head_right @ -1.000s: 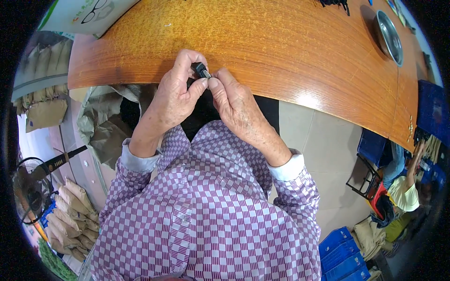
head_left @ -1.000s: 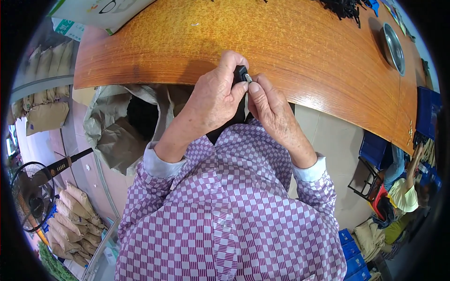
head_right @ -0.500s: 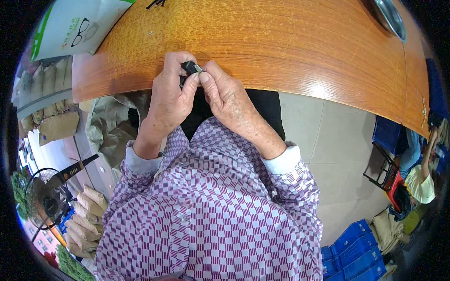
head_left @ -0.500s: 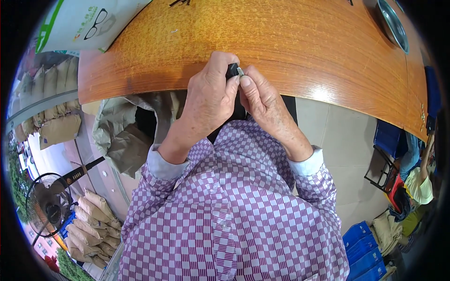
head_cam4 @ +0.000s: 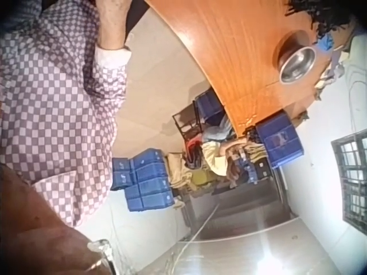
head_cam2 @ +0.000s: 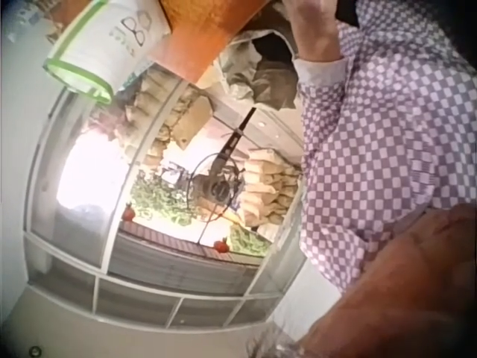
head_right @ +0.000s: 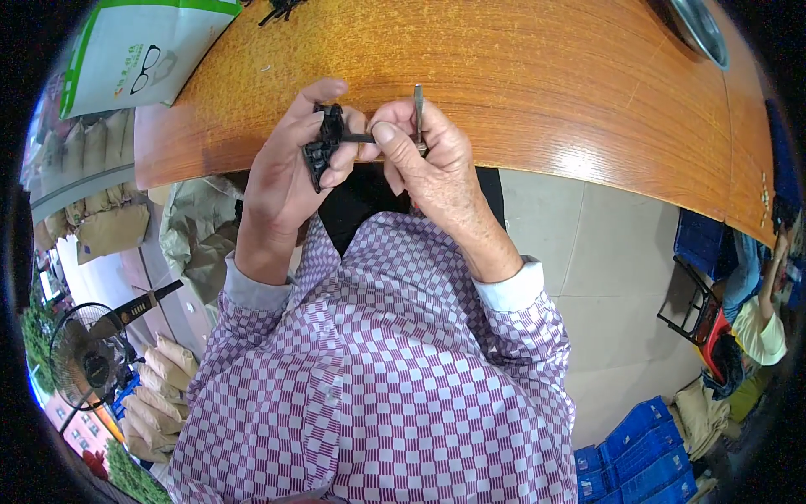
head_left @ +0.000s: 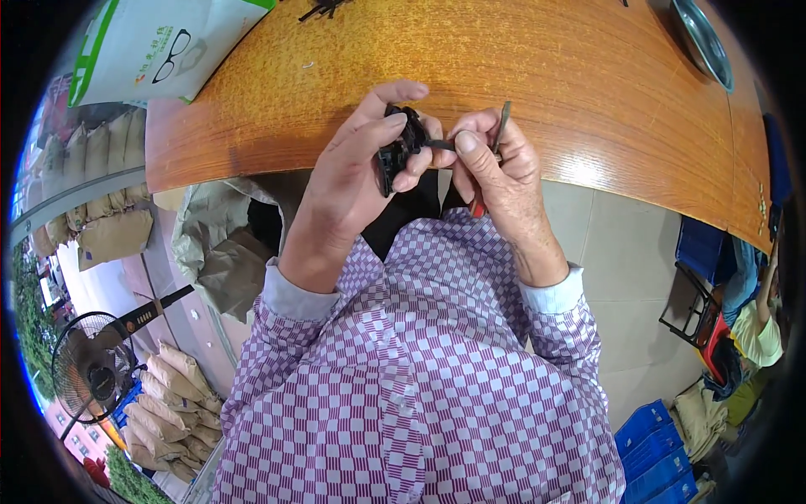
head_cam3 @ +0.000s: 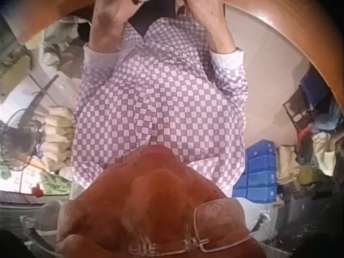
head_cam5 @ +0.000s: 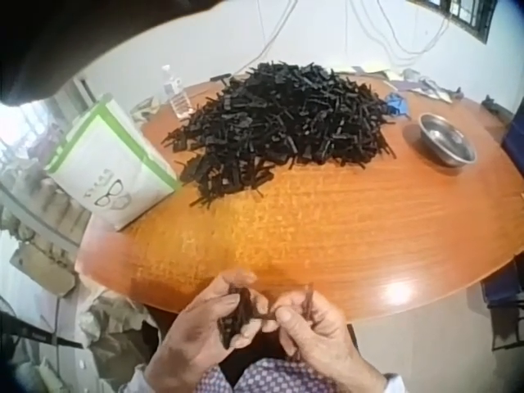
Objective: Assembling small black plastic components by hand and using a tool.
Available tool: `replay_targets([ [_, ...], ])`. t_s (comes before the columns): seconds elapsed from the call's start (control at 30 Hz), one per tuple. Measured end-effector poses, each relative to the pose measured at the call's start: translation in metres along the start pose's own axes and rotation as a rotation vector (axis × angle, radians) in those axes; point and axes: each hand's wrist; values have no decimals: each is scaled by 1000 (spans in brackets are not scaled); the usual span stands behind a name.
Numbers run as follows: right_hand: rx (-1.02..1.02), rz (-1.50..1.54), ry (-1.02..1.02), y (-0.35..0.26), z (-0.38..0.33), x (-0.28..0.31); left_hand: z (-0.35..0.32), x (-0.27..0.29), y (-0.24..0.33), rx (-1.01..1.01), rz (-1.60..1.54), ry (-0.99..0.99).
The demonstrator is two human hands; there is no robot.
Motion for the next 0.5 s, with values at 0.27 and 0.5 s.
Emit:
replay_targets([
  [0.27, 526, -838, -265, -8, 7, 6, -11, 2, 0, 119, 139, 178],
  [0.5, 36, -461, -200, -6, 11, -3, -26, 14, -5, 152, 230, 34],
])
Point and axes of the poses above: each hand's wrist, its own z-axis towards the middle knuckle, its own x-axis out of the back of the hand, y = z × x, and after that the axes turned 5 degrees about x, right-handed
